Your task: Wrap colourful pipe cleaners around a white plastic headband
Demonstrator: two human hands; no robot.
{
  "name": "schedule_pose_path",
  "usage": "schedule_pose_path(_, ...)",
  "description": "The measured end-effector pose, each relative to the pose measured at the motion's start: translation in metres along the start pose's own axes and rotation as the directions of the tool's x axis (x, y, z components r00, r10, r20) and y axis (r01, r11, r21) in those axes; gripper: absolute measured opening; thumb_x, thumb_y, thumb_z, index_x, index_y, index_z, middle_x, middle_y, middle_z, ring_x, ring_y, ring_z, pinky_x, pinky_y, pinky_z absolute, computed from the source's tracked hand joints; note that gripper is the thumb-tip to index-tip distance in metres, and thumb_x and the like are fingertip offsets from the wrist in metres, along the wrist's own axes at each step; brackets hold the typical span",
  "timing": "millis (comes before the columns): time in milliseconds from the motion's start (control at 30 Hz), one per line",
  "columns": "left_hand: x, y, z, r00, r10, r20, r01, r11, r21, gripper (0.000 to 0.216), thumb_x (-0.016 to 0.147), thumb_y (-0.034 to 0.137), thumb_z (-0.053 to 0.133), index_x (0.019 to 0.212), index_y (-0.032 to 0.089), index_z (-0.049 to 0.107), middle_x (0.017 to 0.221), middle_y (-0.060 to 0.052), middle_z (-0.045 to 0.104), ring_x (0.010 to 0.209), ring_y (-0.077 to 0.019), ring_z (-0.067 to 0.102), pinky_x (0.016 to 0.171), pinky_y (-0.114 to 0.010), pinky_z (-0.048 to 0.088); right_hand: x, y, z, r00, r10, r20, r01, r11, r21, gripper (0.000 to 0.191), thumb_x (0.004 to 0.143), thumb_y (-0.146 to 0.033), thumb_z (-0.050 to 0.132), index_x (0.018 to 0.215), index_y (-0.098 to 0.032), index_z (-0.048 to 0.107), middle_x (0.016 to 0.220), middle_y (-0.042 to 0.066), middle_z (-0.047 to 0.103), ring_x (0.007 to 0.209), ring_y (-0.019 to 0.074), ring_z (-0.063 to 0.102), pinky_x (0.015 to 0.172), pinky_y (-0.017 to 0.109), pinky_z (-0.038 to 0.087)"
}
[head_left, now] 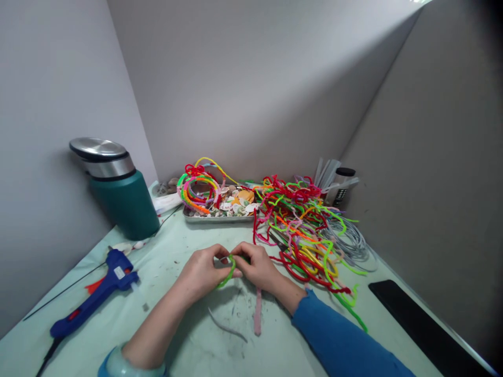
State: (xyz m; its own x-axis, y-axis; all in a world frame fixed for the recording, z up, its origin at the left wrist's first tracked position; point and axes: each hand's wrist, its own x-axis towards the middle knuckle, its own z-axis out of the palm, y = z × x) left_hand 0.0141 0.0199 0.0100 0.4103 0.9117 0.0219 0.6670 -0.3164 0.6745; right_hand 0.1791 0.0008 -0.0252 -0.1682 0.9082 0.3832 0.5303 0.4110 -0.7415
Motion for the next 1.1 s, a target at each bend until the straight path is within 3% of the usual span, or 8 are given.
schedule_pose_path(200,-0.001,-0.001,0.0,0.998,0.054,0.031,-0.055,0.998,0.029,0.044,0.052,0.046,0.068,0.087,0.022,0.058,0.081,0.0,0.064,0.066,-0.0153,0.055,0.055,-0.021,0.034,-0.001,-0.002,0.0,1.0,0.011,-0.012,-0.011,1.0,-0.002,0.013,0.077,-0.012,0.05,0.081,-0.018,0.061,0.075,0.001,0.063,0.069,0.0123,0.057,0.062,0.021,0.04)
schedule_pose_path(367,-0.001,0.002,0.007,0.999,0.047,-0.015,-0.047,0.999,-0.025,0.028,0.073,0.046,0.049,0.082,0.019,0.055,0.073,-0.001,0.062,0.062,-0.0141,0.053,0.055,-0.022,0.033,-0.001,-0.002,0.0,1.0,0.002,-0.019,-0.002,1.0,-0.022,0.01,0.077,-0.016,0.052,0.081,-0.017,0.061,0.075,0.001,0.064,0.07,0.0137,0.057,0.062,0.023,0.041)
schedule_pose_path(467,0.0,0.002,0.011,0.997,0.042,-0.058,-0.047,0.995,-0.088,0.032,0.079,0.047,0.04,0.075,0.018,0.054,0.065,0.0,0.059,0.06,-0.014,0.051,0.054,-0.022,0.033,-0.001,-0.002,0.0,1.0,-0.009,-0.024,0.008,0.999,-0.032,0.01,0.077,-0.014,0.052,0.079,-0.018,0.061,0.073,0.001,0.064,0.069,0.0136,0.057,0.063,0.023,0.041)
schedule_pose_path(533,0.002,0.0,0.012,0.999,-0.02,-0.047,0.011,0.985,-0.173,0.041,0.079,0.053,0.035,0.071,0.018,0.054,0.055,0.001,0.054,0.053,-0.0135,0.049,0.051,-0.022,0.033,-0.001,-0.002,0.0,1.0,-0.014,-0.026,0.013,1.0,-0.029,0.011,0.077,-0.013,0.051,0.079,-0.018,0.06,0.074,0.001,0.064,0.069,0.0134,0.057,0.063,0.023,0.041)
schedule_pose_path(667,0.006,-0.006,0.013,0.974,-0.207,0.093,0.227,0.899,-0.376,0.061,0.079,0.062,0.019,0.068,0.015,0.056,0.037,0.004,0.038,0.034,-0.0117,0.037,0.039,-0.023,0.03,-0.001,-0.002,0.001,1.0,-0.019,-0.025,0.018,0.999,-0.035,0.011,0.076,-0.012,0.051,0.078,-0.017,0.06,0.073,0.001,0.063,0.069,0.0128,0.056,0.063,0.022,0.04)
schedule_pose_path(767,0.008,-0.008,0.014,0.986,-0.159,0.058,0.17,0.911,-0.376,0.049,0.073,0.061,0.04,0.07,0.015,0.055,0.042,0.005,0.044,0.037,-0.01,0.039,0.04,-0.022,0.029,-0.001,0.0,0.001,1.0,-0.011,-0.026,0.01,0.999,-0.034,0.01,0.077,-0.014,0.051,0.079,-0.017,0.06,0.074,0.001,0.063,0.069,0.0129,0.056,0.063,0.022,0.04)
schedule_pose_path(900,0.004,-0.006,0.016,0.998,-0.046,-0.052,0.033,0.974,-0.222,0.039,0.056,0.047,0.066,0.077,0.016,0.054,0.057,0.004,0.054,0.053,-0.0119,0.048,0.049,-0.021,0.033,-0.001,0.001,0.002,1.0,0.012,-0.015,-0.012,1.0,-0.009,0.011,0.076,-0.013,0.052,0.08,-0.017,0.06,0.074,0.001,0.063,0.069,0.0128,0.057,0.062,0.022,0.041)
schedule_pose_path(1100,0.002,-0.006,0.019,0.998,0.022,-0.062,-0.024,0.999,-0.022,0.023,0.064,0.023,0.06,0.085,0.018,0.052,0.066,0.002,0.057,0.06,-0.0126,0.05,0.055,-0.021,0.032,-0.001,0.001,0.002,1.0,0.016,-0.02,-0.016,1.0,-0.014,0.01,0.076,-0.014,0.052,0.079,-0.018,0.061,0.074,0.001,0.063,0.069,0.0131,0.056,0.061,0.022,0.041)
